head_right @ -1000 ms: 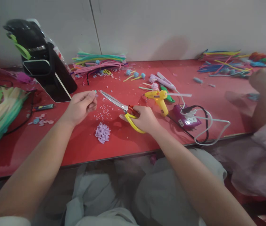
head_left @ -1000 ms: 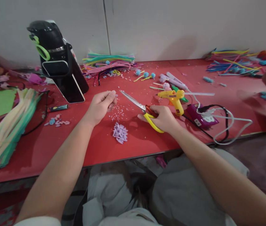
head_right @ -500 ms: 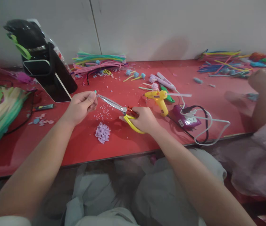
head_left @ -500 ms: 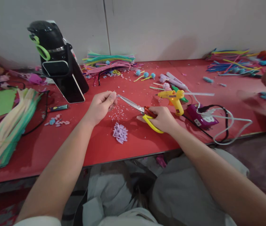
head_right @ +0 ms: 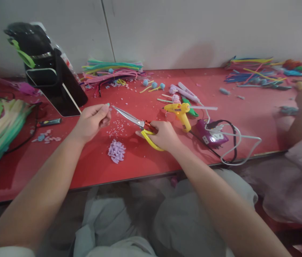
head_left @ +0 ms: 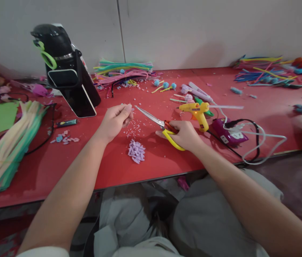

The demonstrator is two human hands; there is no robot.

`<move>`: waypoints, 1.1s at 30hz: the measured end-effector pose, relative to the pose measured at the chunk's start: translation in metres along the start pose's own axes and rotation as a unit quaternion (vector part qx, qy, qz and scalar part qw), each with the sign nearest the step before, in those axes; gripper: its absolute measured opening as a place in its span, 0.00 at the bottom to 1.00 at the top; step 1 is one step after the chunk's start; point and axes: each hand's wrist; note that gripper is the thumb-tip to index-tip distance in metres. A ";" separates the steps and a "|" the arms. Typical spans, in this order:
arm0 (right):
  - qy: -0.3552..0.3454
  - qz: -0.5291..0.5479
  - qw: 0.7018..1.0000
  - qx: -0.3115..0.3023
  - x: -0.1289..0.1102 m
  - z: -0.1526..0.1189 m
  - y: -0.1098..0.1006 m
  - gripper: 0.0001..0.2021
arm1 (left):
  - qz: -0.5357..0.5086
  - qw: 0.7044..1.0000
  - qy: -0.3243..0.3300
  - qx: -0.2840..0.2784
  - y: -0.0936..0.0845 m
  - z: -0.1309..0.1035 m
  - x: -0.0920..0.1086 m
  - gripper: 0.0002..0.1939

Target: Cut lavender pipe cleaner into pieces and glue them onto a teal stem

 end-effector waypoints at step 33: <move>-0.018 -0.015 1.000 -0.004 0.001 -0.002 0.004 0.32 | -0.122 0.989 -0.077 0.028 0.010 -0.001 0.007 0.25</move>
Point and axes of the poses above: each hand's wrist, its own z-axis towards the middle knuckle, its own y-axis out of the palm, x = y × z, and after that the axes turned 9 degrees about y, right-handed
